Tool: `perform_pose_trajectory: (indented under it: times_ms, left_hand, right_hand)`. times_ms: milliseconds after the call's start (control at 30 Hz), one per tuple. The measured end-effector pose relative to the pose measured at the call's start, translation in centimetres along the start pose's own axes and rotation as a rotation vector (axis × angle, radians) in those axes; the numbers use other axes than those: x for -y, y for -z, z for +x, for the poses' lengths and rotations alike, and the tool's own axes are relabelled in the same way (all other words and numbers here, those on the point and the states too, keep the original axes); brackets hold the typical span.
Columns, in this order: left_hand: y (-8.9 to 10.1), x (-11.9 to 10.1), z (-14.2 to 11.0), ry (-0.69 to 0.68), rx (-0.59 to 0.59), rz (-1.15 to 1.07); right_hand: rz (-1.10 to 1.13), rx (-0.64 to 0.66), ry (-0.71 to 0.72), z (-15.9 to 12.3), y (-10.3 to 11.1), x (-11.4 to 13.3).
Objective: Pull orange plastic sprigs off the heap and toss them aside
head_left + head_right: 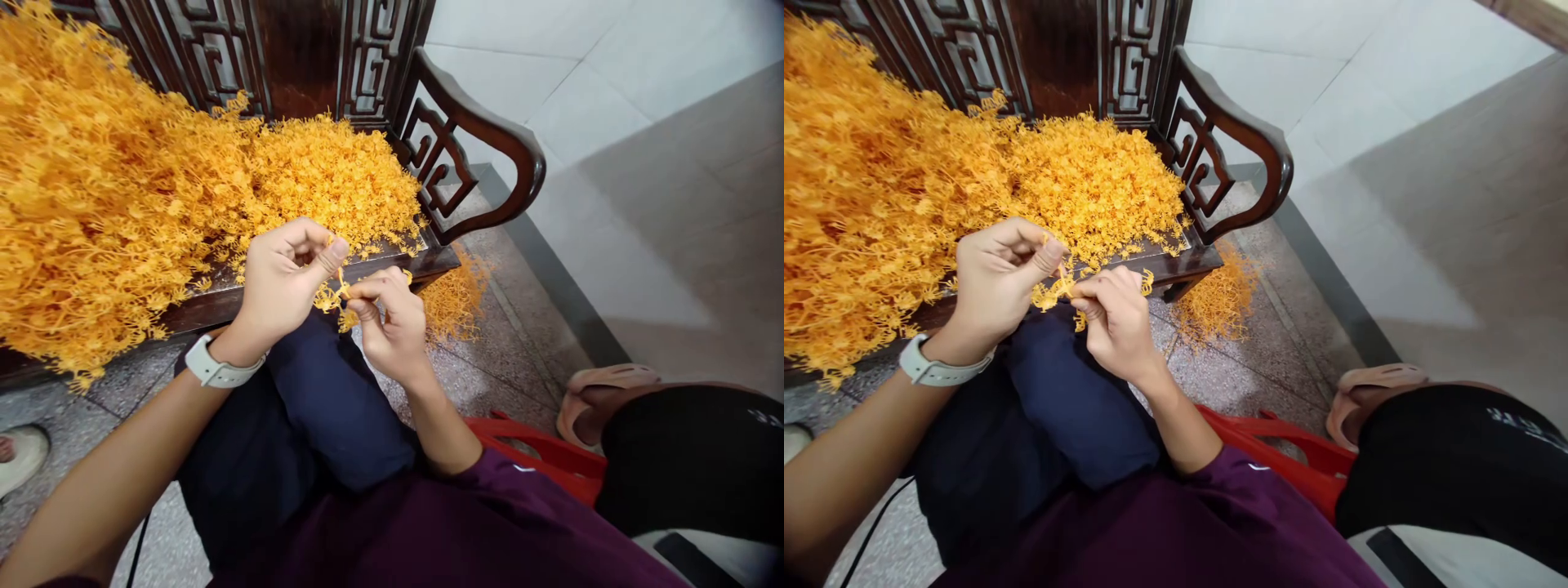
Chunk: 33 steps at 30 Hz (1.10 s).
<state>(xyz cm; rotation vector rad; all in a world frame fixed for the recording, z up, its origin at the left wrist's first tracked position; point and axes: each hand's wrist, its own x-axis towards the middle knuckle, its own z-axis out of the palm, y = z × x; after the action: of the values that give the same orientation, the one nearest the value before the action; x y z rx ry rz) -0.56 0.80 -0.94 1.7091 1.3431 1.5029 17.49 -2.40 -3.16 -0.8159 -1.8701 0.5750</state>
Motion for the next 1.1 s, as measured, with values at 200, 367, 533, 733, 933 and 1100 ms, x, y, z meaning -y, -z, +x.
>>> perform_pose_trajectory:
  times_ms: [200, 367, 533, 733, 933, 1100]
  left_hand:
    - [4.6, 3.6, 3.3, 0.089, -0.240, -0.150]
    - [5.7, -2.3, 1.9, -0.008, 0.503, 0.093]
    - [4.8, -1.9, 9.6, -0.073, 0.629, 0.119]
    - [1.6, 5.3, 17.8, 0.125, 0.034, 0.204]
    - [-1.3, 5.7, 10.6, 0.248, 0.594, 0.120]
    - [-4.0, 1.5, 7.5, 0.220, 0.830, -0.211]
  right_hand:
    - [0.128, 0.093, 0.099, -3.7, -2.2, 2.6]
    - [0.069, -0.059, 0.113, -5.8, -3.4, 2.7]
    - [0.010, 0.000, 0.173, -5.4, -4.2, 2.3]
    - [0.048, -0.023, 0.173, -5.4, -4.5, 2.9]
    - [0.264, -0.317, -0.243, -5.3, -3.1, 1.5]
    - [0.437, -0.629, -0.567, -2.8, -0.9, -1.9]
